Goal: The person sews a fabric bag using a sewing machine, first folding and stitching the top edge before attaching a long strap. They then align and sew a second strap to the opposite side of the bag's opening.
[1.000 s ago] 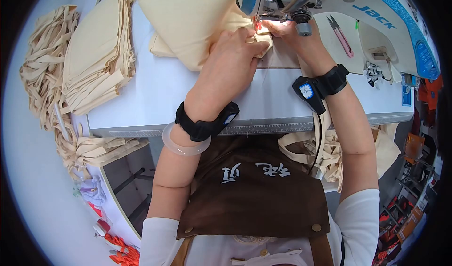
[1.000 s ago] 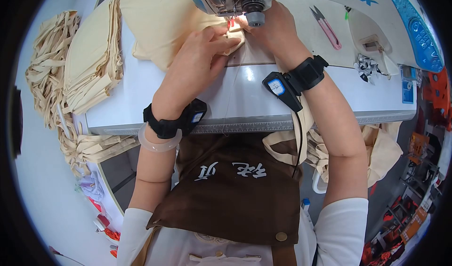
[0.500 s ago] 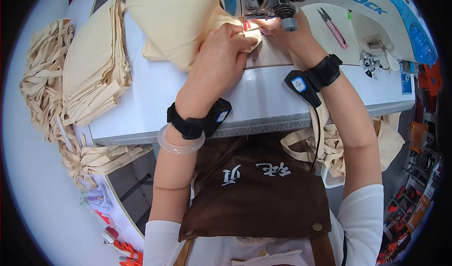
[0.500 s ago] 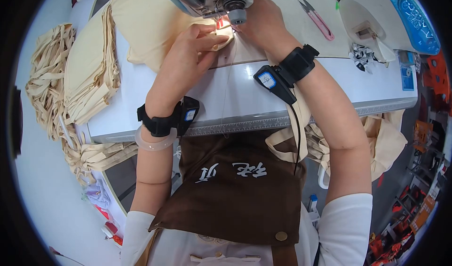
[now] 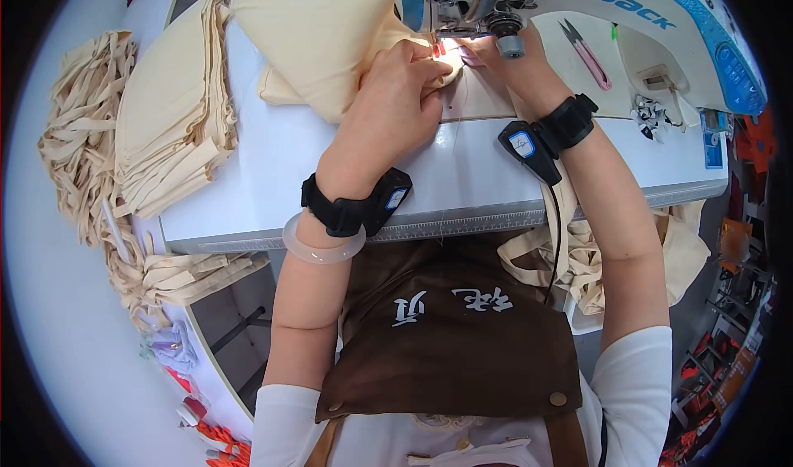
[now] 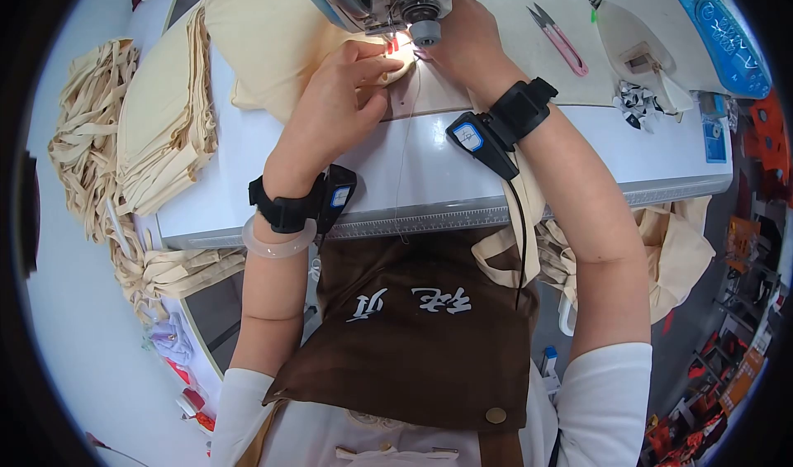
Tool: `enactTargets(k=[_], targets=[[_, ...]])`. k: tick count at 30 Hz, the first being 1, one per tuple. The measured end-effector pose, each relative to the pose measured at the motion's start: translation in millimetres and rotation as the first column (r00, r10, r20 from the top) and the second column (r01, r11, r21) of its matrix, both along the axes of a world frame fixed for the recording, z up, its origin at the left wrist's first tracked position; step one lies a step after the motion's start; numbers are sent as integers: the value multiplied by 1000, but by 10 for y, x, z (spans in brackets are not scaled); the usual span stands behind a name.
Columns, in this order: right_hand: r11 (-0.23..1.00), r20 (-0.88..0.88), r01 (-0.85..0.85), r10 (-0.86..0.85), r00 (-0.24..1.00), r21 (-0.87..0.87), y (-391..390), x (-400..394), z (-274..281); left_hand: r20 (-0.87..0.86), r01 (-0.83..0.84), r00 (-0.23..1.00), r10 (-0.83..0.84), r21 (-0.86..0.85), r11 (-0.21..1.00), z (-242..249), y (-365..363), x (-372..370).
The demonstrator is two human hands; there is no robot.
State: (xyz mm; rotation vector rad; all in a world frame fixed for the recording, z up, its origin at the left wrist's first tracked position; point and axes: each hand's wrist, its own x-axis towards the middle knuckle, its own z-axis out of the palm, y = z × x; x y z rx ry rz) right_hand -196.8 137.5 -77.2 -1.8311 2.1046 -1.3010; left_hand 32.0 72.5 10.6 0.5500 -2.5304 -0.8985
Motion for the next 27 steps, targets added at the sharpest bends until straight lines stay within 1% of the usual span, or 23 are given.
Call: enactTargets(k=[1,3,4,6,7,8,9,11,14,17,20,23,25,27], targets=[[999,43,-17,18,999,-41,-33,-17,-60,14,-9,1000,9,0,1000,25,16,-8],[998,104,-34,39,994,-49,-31,-17,-66,18,-15,1000,15,-2,1000,58,27,-10],[999,123,-37,38,992,-16,-5,6,-15,10,-11,1000,11,-4,1000,70,17,-11],[997,132,19,-29,991,72,54,92,138,1,-28,1000,28,-13,1000,90,-21,-5],[989,117,79,-94,989,127,95,217,322,-2,-48,999,48,-20,999,86,-54,7],[980,67,125,-137,988,156,168,311,477,-6,-67,998,67,-26,997,77,-86,8],[968,16,172,-178,984,184,241,405,632,7,-82,997,83,-101,992,64,-116,-3],[954,-147,236,-211,966,185,419,569,826,32,-108,992,119,-247,963,18,-181,-28],[990,-292,140,-141,946,-27,731,626,799,27,-142,986,167,-406,903,-41,-268,-127],[998,-296,67,-62,953,7,1000,845,913,108,-161,967,230,-440,883,-27,-346,-229],[1000,-259,11,-5,966,21,1114,1015,922,118,-195,957,264,-411,890,-54,-442,-297],[999,-246,-25,32,969,32,1138,1094,913,204,-256,928,312,-261,931,-127,-619,-423],[997,-261,-47,60,963,56,1126,1116,887,194,-236,931,308,-323,917,-124,-600,-422],[997,-245,-63,71,967,40,1121,1131,854,181,-220,936,301,-367,904,-107,-601,-400]])
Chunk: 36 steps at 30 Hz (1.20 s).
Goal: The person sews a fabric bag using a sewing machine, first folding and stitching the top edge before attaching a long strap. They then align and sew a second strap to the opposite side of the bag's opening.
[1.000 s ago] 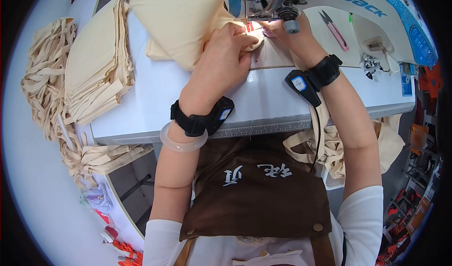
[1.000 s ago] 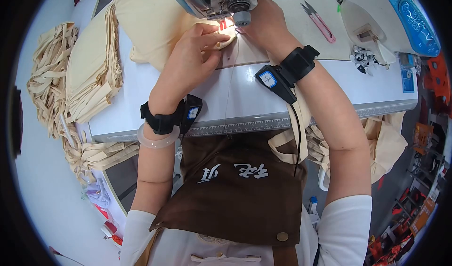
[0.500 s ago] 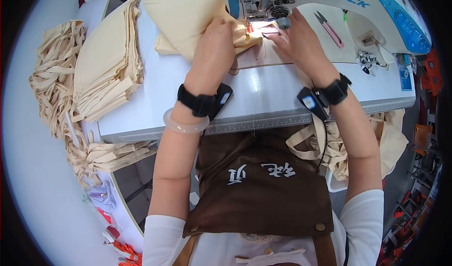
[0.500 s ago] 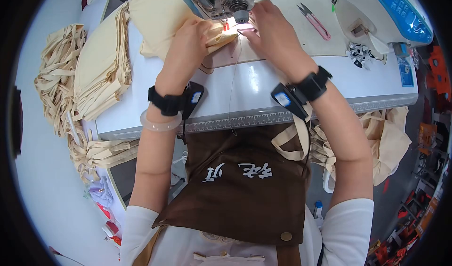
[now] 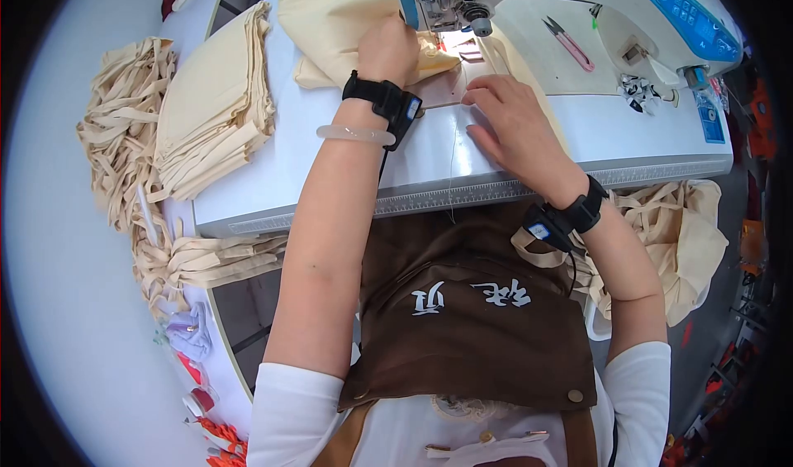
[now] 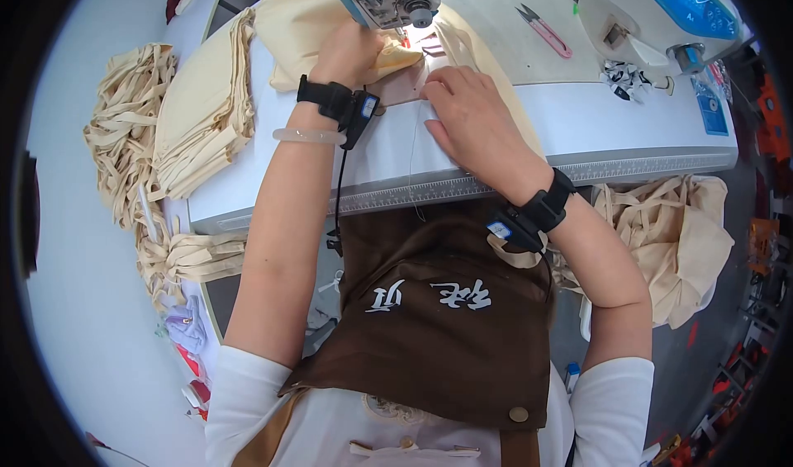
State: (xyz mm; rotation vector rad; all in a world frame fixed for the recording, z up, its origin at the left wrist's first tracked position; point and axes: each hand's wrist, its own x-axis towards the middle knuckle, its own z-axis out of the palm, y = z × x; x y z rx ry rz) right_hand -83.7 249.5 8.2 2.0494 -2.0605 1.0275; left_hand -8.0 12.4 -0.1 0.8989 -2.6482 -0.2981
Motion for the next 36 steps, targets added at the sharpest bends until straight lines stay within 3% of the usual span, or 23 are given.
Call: enactTargets(k=[8,11,14,16,19,24,28,29,31,32,35,36], targets=[[1000,92,-11,12,996,-4,103,-9,1,-55,-48,998,44,-72,996,130,150,126],[1000,100,-22,24,995,-21,88,-5,8,-106,-67,991,76,82,994,128,-14,259],[993,130,-2,18,991,-118,46,39,39,-320,-91,911,262,464,881,370,170,548],[971,168,8,33,985,-239,-50,98,90,-347,-64,907,241,449,891,477,399,771],[964,122,-13,47,991,-266,-210,176,122,-361,-20,898,253,540,841,484,629,1079],[995,60,-62,67,996,-83,-352,301,163,-322,57,895,307,767,639,602,1205,1349],[970,-29,-222,220,975,-99,-332,216,117,-327,121,929,175,713,690,371,1327,1325],[962,22,-270,271,962,-48,-289,197,104,-280,117,955,99,661,741,379,1336,1332],[928,125,-369,361,924,46,-199,154,94,-348,183,937,-7,475,861,532,1450,1277],[937,94,-348,345,934,12,-148,147,67,-371,209,927,-62,373,904,596,1502,1249],[951,43,-298,302,952,-76,-27,173,-24,-417,404,849,-324,117,907,607,1419,1048],[954,52,-284,290,956,-97,-3,186,-37,-319,438,857,-405,39,898,554,1365,977]])
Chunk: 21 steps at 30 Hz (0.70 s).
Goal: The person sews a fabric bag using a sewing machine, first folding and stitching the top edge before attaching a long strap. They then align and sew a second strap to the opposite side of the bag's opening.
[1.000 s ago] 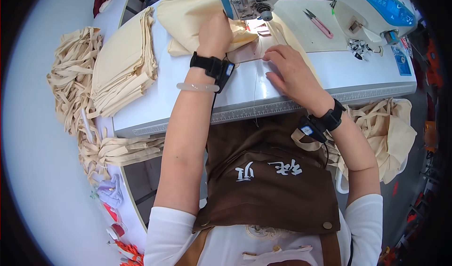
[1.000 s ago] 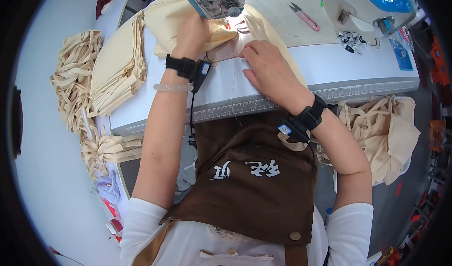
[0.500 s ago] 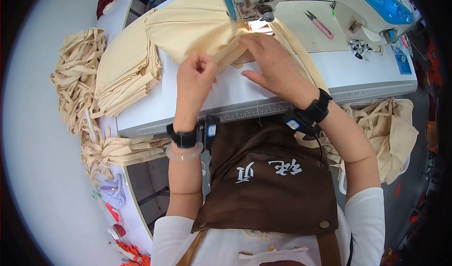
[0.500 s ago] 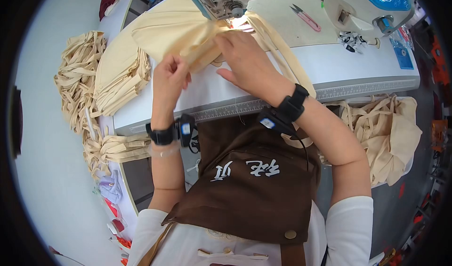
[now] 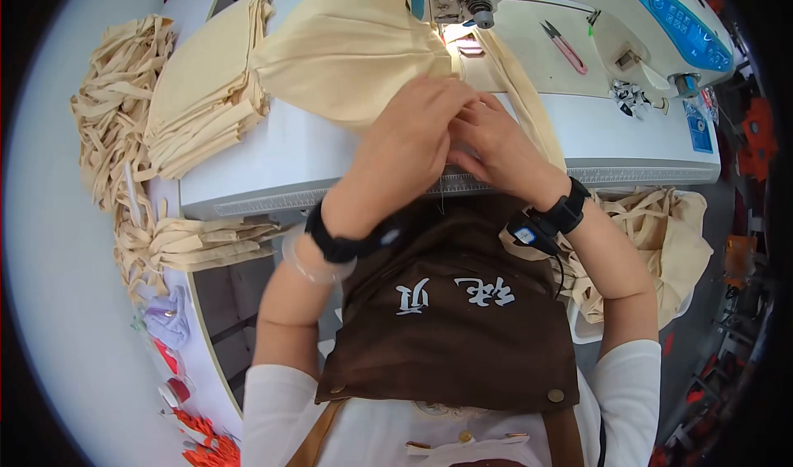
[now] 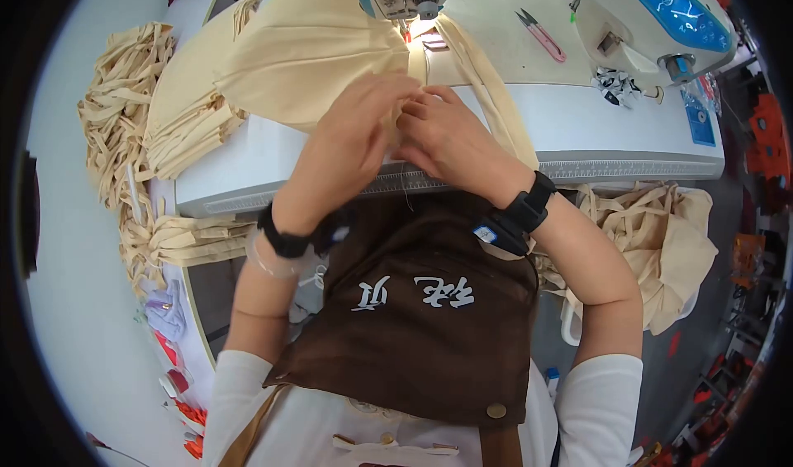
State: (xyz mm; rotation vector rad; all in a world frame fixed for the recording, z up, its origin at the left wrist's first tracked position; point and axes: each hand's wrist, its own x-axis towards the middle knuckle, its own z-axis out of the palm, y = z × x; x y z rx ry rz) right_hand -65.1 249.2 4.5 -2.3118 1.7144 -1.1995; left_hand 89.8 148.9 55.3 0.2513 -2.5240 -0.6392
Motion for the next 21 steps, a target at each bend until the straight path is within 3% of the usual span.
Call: enactTargets(k=[2,4,7,10,13,16,19,21], targets=[[998,75,43,-47,996,53,45,3,0,136,99,988,-69,-228,969,-114,-139,-145],[976,186,90,-127,974,198,83,-8,24,217,83,976,-16,-307,948,-92,-230,-171],[996,-173,85,-84,981,-3,102,14,53,237,37,968,81,-455,890,-42,-316,-87],[998,-394,49,-55,918,-26,124,80,0,447,76,891,84,-329,941,98,-150,105],[997,-250,29,-11,968,71,107,82,-29,428,25,902,52,-173,985,-32,-121,156],[991,128,104,-115,985,87,163,81,-73,304,-113,937,171,-200,973,-231,-87,149],[968,103,242,-247,964,61,226,-11,-41,207,-173,956,209,-176,969,-279,-199,246],[962,41,242,-249,968,126,246,-132,-30,246,-159,933,262,-369,916,-198,-444,320]])
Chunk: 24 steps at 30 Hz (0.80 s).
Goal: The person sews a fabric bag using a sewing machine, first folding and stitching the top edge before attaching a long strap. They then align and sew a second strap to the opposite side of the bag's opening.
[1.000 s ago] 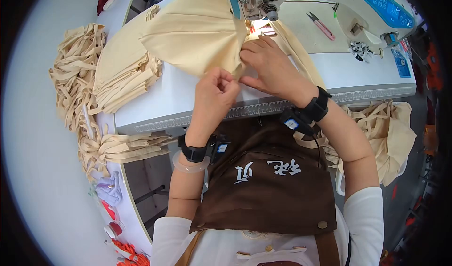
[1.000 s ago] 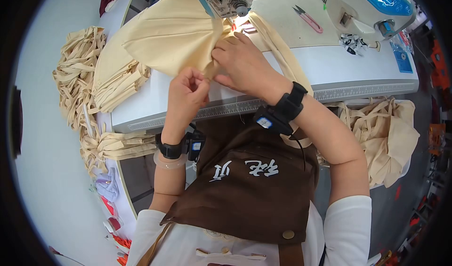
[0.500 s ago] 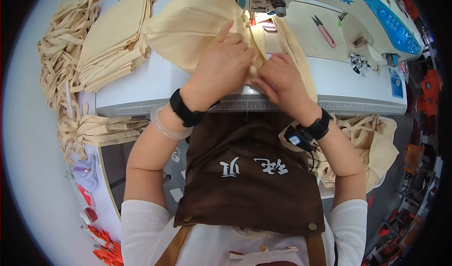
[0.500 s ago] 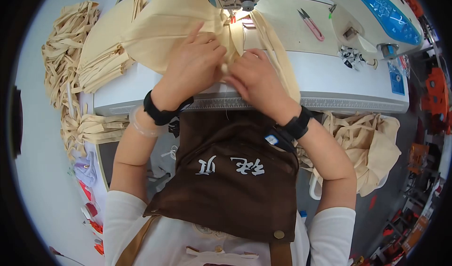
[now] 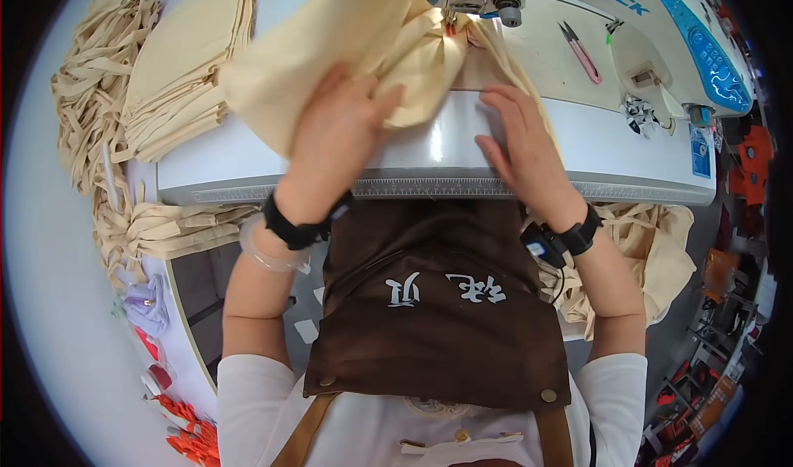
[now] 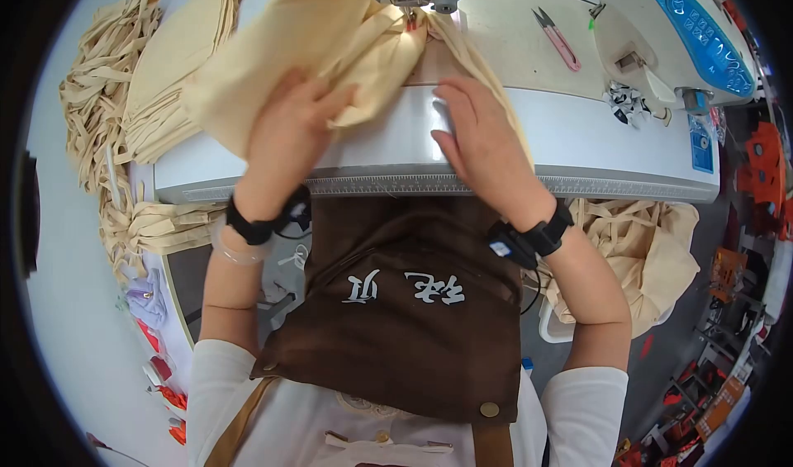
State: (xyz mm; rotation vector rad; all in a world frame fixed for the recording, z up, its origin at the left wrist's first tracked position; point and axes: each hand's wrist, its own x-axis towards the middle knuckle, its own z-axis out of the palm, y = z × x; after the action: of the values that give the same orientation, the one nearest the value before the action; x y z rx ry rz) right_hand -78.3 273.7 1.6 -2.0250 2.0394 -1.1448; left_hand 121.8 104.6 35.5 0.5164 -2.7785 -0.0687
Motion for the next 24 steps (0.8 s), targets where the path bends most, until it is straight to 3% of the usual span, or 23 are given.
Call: enactTargets(k=[1,2,5,8,9,10,11,12,15,18,20,21,23,24], targets=[[999,-23,-6,6,1000,36,-17,-65,10,42,-7,999,11,-98,995,67,-103,11],[998,-73,-44,47,996,51,-45,-112,26,76,0,997,7,-85,996,134,-142,8],[985,-116,-170,174,978,37,-150,-41,35,-77,156,986,-148,115,981,210,-120,-17],[992,-137,-122,123,983,19,-229,185,121,-237,277,943,-233,175,945,148,-108,-48],[997,-116,-78,79,990,10,-251,216,123,-123,153,987,-105,506,849,215,-132,-45],[999,-95,-37,38,995,2,-282,233,119,33,-15,999,-17,763,647,339,-194,-29],[1000,-72,2,-2,997,-5,-316,250,113,210,-202,978,19,909,365,409,-269,3],[1000,-24,-2,1,1000,-24,-362,267,84,168,-159,986,-7,947,280,337,-403,41],[998,100,11,-5,995,-63,-534,291,1,-83,79,997,5,959,272,102,-437,21],[1000,200,22,-20,980,-8,-608,283,-32,66,-61,998,-9,956,287,199,-375,4],[997,278,-22,2,961,67,-568,220,-89,-69,37,995,72,929,369,237,-226,-60],[1000,236,-18,12,972,25,-527,183,-73,-140,82,984,114,909,408,241,-159,-99],[998,144,-22,30,989,-55,-416,73,14,-15,-36,988,155,946,322,265,-103,-165],[999,98,-41,42,994,-13,-359,7,50,47,-95,983,178,957,274,261,-72,-192]])
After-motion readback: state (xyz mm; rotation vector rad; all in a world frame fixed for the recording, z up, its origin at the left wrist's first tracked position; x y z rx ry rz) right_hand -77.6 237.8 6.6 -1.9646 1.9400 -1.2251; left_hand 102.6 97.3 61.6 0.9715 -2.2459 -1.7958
